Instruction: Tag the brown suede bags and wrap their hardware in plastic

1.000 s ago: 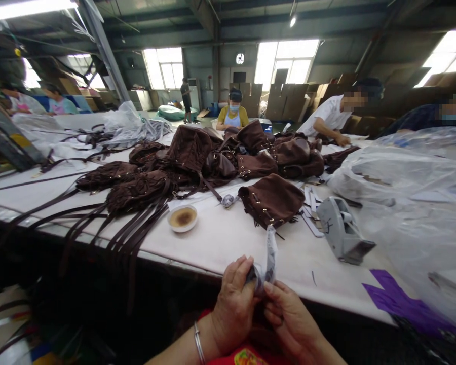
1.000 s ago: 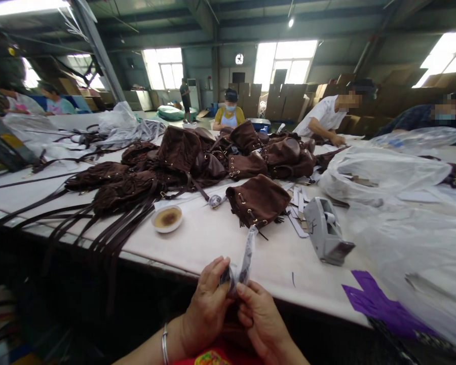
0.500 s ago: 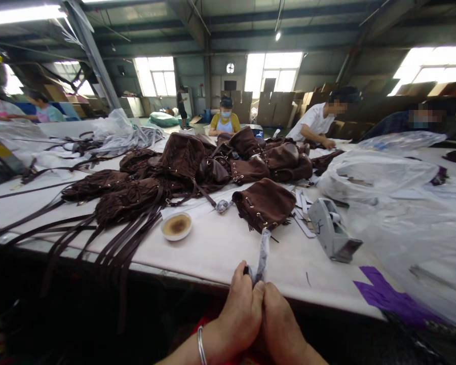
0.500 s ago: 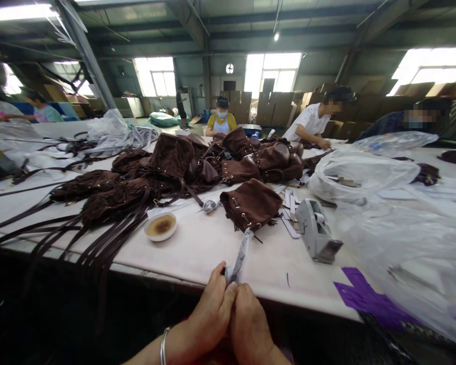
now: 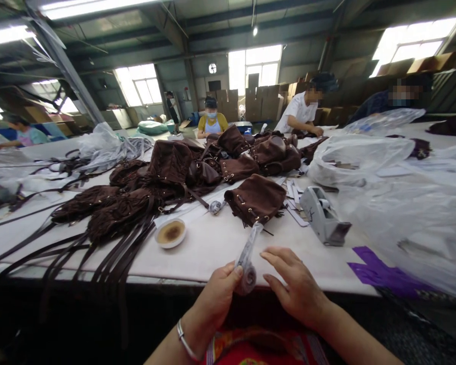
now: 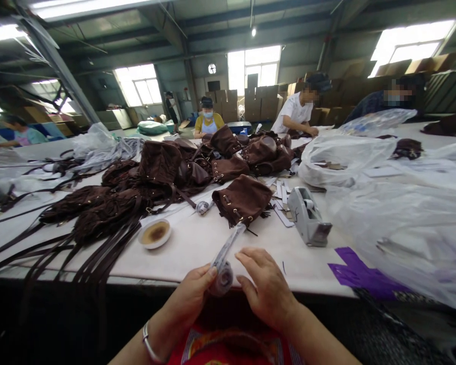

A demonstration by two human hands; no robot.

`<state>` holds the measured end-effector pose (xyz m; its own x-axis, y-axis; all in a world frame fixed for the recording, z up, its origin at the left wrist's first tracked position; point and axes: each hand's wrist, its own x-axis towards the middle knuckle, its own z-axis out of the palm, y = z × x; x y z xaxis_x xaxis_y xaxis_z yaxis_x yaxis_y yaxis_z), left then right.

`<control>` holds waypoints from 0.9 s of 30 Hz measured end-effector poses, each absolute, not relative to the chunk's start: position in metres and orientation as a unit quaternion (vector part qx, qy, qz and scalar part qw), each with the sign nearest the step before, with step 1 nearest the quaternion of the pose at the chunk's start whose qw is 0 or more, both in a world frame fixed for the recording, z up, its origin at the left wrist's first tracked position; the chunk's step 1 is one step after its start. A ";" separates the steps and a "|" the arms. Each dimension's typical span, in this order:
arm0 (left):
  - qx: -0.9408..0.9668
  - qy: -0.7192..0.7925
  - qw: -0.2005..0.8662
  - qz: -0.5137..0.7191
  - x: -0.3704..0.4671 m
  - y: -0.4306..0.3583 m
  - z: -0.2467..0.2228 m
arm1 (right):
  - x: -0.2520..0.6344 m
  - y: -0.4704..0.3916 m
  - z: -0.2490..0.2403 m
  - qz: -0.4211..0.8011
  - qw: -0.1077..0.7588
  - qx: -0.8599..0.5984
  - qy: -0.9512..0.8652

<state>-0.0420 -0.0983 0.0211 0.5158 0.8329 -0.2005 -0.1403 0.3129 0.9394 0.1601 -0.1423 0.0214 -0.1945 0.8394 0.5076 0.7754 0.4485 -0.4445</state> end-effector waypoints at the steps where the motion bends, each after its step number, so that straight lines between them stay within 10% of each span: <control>1: 0.456 0.350 0.745 0.338 -0.041 -0.099 0.021 | 0.161 -0.138 0.026 0.047 0.341 -0.505 -0.792; 8: 0.379 0.342 0.805 0.303 -0.040 -0.104 0.019 | 0.142 -0.116 0.027 0.077 0.230 -0.468 -0.850; 16: 0.413 0.396 0.773 0.273 -0.033 -0.098 0.030 | 0.129 -0.104 -0.019 -0.047 0.351 -0.463 -0.813; 27: 0.420 0.408 0.764 0.270 -0.037 -0.082 -0.002 | 0.143 -0.092 0.013 0.096 0.284 -0.410 -0.861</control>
